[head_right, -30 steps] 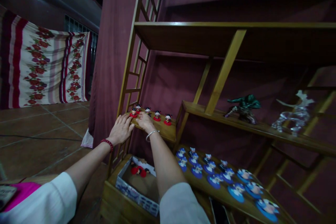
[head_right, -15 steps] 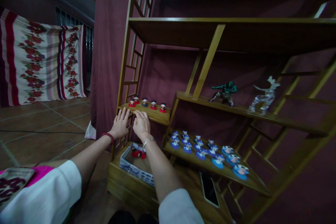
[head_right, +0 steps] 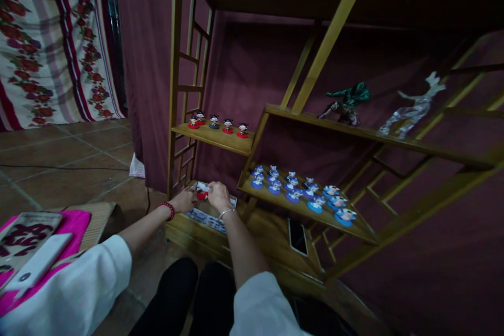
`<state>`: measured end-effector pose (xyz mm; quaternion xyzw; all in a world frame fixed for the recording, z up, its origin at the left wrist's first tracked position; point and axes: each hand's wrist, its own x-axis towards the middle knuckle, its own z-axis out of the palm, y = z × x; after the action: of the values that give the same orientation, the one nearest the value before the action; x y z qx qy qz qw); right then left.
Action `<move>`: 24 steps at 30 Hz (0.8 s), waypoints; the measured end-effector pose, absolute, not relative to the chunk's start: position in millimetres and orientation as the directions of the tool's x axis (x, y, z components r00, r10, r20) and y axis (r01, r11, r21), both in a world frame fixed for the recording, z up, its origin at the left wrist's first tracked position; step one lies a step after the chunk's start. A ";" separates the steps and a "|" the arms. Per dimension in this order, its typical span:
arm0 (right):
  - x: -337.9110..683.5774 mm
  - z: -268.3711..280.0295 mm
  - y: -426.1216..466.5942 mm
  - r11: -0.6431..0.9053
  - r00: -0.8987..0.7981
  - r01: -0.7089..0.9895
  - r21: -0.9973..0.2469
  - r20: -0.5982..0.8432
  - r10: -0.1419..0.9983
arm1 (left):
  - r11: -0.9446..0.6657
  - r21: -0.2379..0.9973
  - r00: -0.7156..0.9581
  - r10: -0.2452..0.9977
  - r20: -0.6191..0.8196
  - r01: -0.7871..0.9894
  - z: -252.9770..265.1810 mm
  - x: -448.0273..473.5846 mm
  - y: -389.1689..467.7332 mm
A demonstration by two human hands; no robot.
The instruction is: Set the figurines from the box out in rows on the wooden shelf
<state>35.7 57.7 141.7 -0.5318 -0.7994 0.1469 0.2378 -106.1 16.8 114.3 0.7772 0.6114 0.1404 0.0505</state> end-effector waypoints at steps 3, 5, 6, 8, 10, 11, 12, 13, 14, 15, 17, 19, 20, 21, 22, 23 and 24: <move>45.0 118.6 63.6 0.326 -0.290 0.809 -0.489 0.150 0.945 | -0.234 0.260 0.224 0.972 0.068 0.937 96.5 -99.0 18.6; 49.3 103.2 68.4 0.285 -0.268 0.823 -0.491 0.105 0.958 | -0.229 0.271 0.226 0.973 0.040 0.935 86.1 -94.3 21.6; 51.0 95.6 71.4 0.271 -0.264 0.826 -0.494 0.086 0.961 | -0.229 0.277 0.230 0.973 0.032 0.933 81.3 -92.1 23.6; 54.0 81.1 78.7 0.254 -0.263 0.827 -0.501 0.054 0.963 | -0.232 0.287 0.238 0.971 0.015 0.929 72.3 -88.6 28.4; 56.3 67.2 87.0 0.242 -0.266 0.826 -0.510 0.027 0.964 | -0.235 0.297 0.247 0.969 -0.002 0.925 63.9 -86.3 33.8; 57.2 60.3 91.2 0.237 -0.267 0.825 -0.513 0.015 0.964 | -0.238 0.303 0.252 0.968 -0.010 0.923 59.9 -85.7 36.6; 57.9 53.4 95.4 0.231 -0.268 0.824 -0.517 0.003 0.963 | -0.239 0.308 0.256 0.967 -0.016 0.921 55.9 -85.2 39.3; 58.3 46.4 99.4 0.227 -0.271 0.824 -0.520 -0.009 0.963 | -0.239 0.314 0.257 0.966 -0.019 0.919 52.0 -85.0 41.8; 58.5 39.4 103.3 0.222 -0.273 0.823 -0.524 -0.020 0.962 | -0.236 0.320 0.255 0.967 -0.018 0.917 48.1 -84.8 44.3; 58.2 32.4 107.3 0.218 -0.274 0.821 -0.527 -0.031 0.961 | -0.231 0.327 0.249 0.968 -0.013 0.916 44.2 -84.5 46.5; 56.6 18.8 115.2 0.208 -0.278 0.818 -0.536 -0.052 0.959 | -0.216 0.342 0.229 0.973 0.004 0.914 36.7 -83.6 50.4; 53.7 6.4 123.1 0.199 -0.282 0.814 -0.546 -0.072 0.957 | -0.198 0.355 0.202 0.979 0.027 0.913 30.0 -81.8 53.5; 51.9 0.9 126.9 0.195 -0.284 0.811 -0.552 -0.080 0.955 | -0.189 0.361 0.188 0.982 0.038 0.913 27.0 -80.5 54.7; 50.0 -4.1 130.6 0.192 -0.287 0.808 -0.557 -0.088 0.954 | -0.179 0.366 0.173 0.984 0.048 0.913 24.4 -78.8 55.8; 48.1 -8.4 134.0 0.189 -0.291 0.805 -0.562 -0.096 0.952 | -0.168 0.370 0.159 0.986 0.055 0.914 22.2 -77.0 56.7; 46.4 -12.1 137.2 0.188 -0.296 0.802 -0.567 -0.104 0.950 | -0.159 0.373 0.146 0.987 0.062 0.914 20.3 -75.1 57.5; 44.7 -15.1 140.1 0.188 -0.303 0.799 -0.571 -0.111 0.947 | -0.151 0.376 0.136 0.989 0.066 0.914 18.7 -73.2 58.1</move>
<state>44.7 140.1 -15.1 -0.5749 -0.7590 0.2745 0.1345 -73.2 58.1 18.7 0.7435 0.6398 0.1503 0.1233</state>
